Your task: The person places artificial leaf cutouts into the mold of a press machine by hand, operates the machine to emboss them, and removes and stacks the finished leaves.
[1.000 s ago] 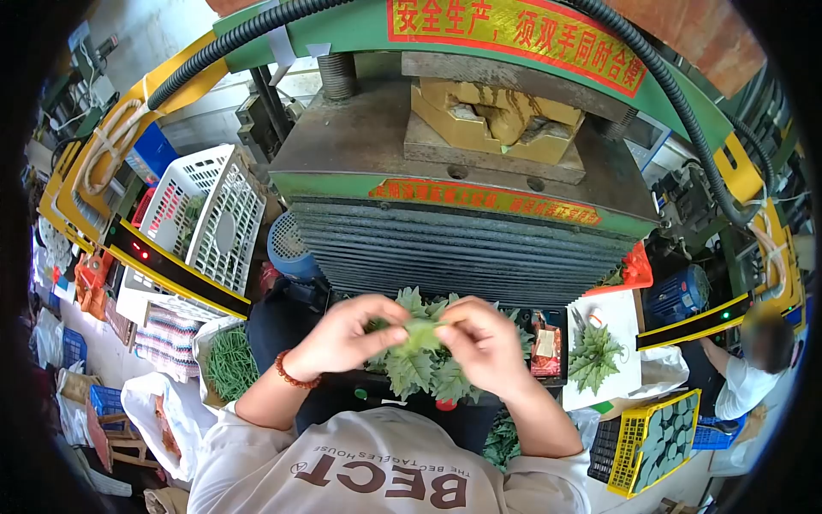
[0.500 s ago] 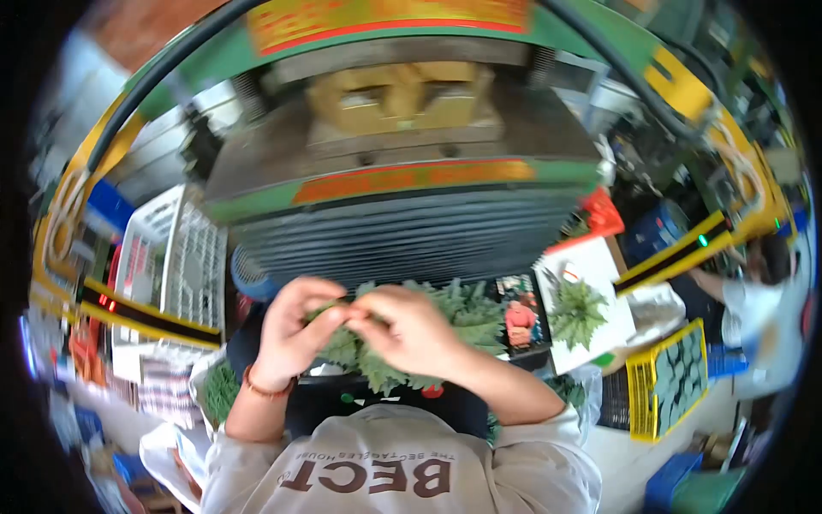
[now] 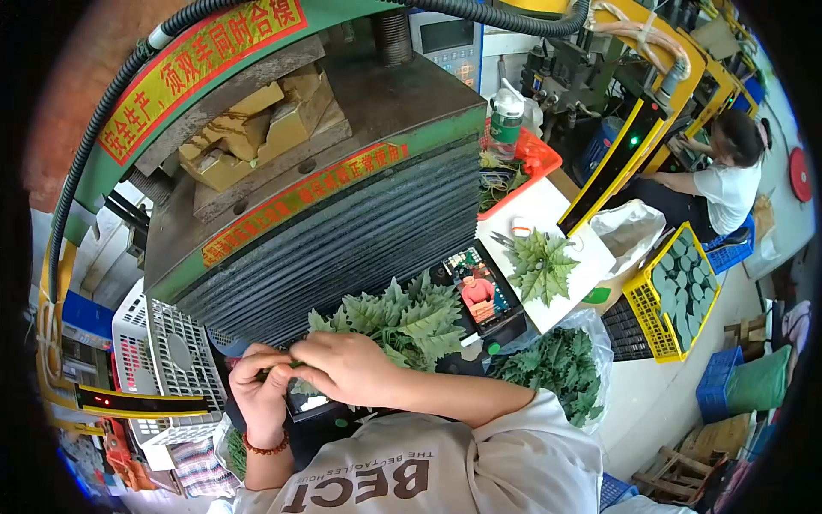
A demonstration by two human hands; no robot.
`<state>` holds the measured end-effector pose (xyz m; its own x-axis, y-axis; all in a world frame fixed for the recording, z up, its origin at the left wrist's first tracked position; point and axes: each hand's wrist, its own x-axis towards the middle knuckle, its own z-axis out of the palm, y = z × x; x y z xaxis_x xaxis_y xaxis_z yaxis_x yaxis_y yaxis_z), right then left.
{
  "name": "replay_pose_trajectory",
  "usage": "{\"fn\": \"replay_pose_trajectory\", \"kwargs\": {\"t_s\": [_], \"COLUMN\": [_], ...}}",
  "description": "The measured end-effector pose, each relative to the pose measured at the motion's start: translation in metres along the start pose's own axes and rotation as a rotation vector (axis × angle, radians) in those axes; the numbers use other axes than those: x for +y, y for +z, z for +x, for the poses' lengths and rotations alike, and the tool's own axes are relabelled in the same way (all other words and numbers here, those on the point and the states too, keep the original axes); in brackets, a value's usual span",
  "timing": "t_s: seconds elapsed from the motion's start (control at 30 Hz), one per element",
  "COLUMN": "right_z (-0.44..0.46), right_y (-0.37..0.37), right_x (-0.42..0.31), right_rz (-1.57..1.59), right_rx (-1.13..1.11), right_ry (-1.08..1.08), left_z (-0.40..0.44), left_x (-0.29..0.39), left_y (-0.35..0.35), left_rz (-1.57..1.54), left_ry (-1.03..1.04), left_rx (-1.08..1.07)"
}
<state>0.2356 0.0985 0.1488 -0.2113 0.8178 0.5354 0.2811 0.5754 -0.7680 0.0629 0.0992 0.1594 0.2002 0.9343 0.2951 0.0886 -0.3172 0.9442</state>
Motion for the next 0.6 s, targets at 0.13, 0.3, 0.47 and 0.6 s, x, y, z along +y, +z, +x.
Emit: {"fn": "replay_pose_trajectory", "kwargs": {"t_s": [0.13, 0.3, 0.47, 0.6], "right_z": [-0.003, -0.002, -0.002, -0.001], "right_y": [-0.015, -0.017, -0.001, -0.007], "right_x": [-0.003, -0.001, -0.003, -0.012], "right_rz": [0.187, 0.329, 0.315, 0.314], "right_rx": [-0.084, -0.081, -0.089, -0.108], "right_ry": [-0.004, 0.084, 0.093, 0.165], "left_z": [0.002, 0.012, -0.009, -0.014], "left_x": [-0.014, 0.010, 0.014, 0.012], "left_y": [-0.018, -0.016, -0.013, -0.021], "left_rz": [0.079, -0.383, -0.181, -0.123], "left_ry": [-0.094, -0.277, -0.223, -0.181], "left_rx": [0.231, 0.289, 0.088, 0.024]}}
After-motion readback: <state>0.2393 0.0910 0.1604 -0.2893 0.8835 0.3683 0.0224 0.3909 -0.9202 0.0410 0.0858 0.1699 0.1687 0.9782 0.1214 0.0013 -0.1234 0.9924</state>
